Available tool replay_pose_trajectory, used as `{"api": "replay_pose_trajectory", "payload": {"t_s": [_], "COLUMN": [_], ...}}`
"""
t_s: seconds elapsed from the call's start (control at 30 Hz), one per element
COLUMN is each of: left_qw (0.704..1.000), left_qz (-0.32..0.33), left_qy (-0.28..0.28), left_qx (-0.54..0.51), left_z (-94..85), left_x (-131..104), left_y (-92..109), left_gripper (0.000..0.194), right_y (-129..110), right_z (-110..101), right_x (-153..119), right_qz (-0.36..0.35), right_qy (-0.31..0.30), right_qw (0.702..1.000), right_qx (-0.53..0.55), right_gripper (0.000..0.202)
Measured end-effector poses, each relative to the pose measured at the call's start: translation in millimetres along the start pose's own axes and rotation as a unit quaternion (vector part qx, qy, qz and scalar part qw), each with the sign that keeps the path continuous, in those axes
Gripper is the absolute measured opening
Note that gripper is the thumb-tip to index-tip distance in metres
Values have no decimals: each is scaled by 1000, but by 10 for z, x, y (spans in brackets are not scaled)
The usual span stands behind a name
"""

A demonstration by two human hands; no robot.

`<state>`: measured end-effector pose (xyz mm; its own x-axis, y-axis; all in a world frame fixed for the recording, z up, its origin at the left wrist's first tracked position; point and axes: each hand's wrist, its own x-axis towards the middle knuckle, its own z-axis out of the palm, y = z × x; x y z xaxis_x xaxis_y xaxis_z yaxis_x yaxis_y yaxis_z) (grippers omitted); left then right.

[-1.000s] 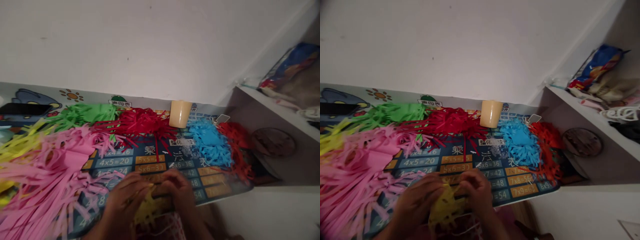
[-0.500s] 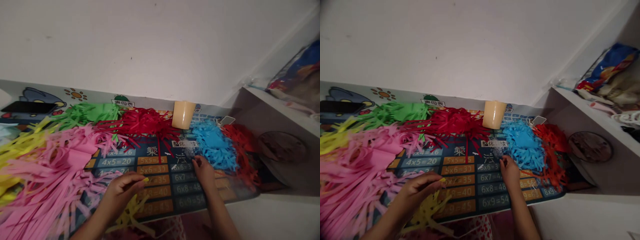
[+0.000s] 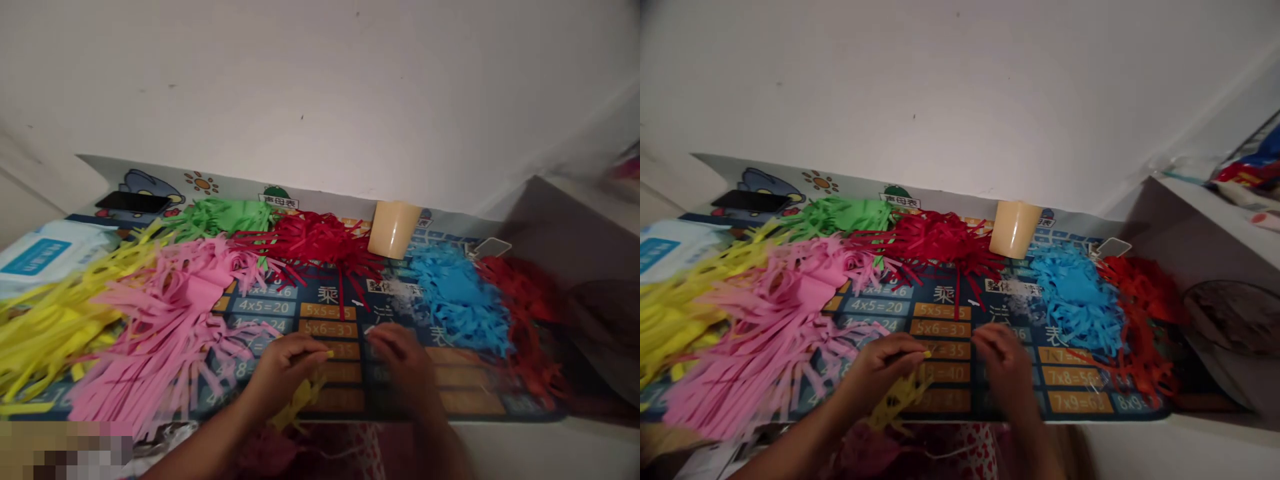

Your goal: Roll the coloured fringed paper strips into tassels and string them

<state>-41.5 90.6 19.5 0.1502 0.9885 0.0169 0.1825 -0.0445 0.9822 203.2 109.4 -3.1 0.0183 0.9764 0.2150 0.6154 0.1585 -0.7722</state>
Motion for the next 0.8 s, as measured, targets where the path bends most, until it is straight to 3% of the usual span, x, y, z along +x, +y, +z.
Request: {"api": "replay_pose_trajectory", "payload": {"t_s": [0.1,0.27,0.43,0.57,0.67,0.8], "left_qw": [999,995,986,968,971,995], "left_qz": [21,59,113,174,147,30], "left_qy": [16,20,16,-26,-49,-59], "left_qx": [34,79,122,179,184,79], "left_z": [29,-5,-45,-79,-92,-96], "left_x": [-5,-43,-80,-91,-89,-69], "left_y": [12,28,-2,-20,-13,15], "left_gripper": [12,15,20,23,18,13], "right_y": [-423,-571,-519,-533,-553,-544], "right_z": [269,523,557,511,469,458], "right_x": [-198,-290,-322,-347,-357,-367], "right_qz": [27,126,145,60,15,57], "right_qy": [-84,-70,-64,-51,-68,-131], "right_qw": [979,948,944,979,986,961], "right_qx": [186,285,288,188,154,236], "right_gripper": [11,9,14,10,8,10]}}
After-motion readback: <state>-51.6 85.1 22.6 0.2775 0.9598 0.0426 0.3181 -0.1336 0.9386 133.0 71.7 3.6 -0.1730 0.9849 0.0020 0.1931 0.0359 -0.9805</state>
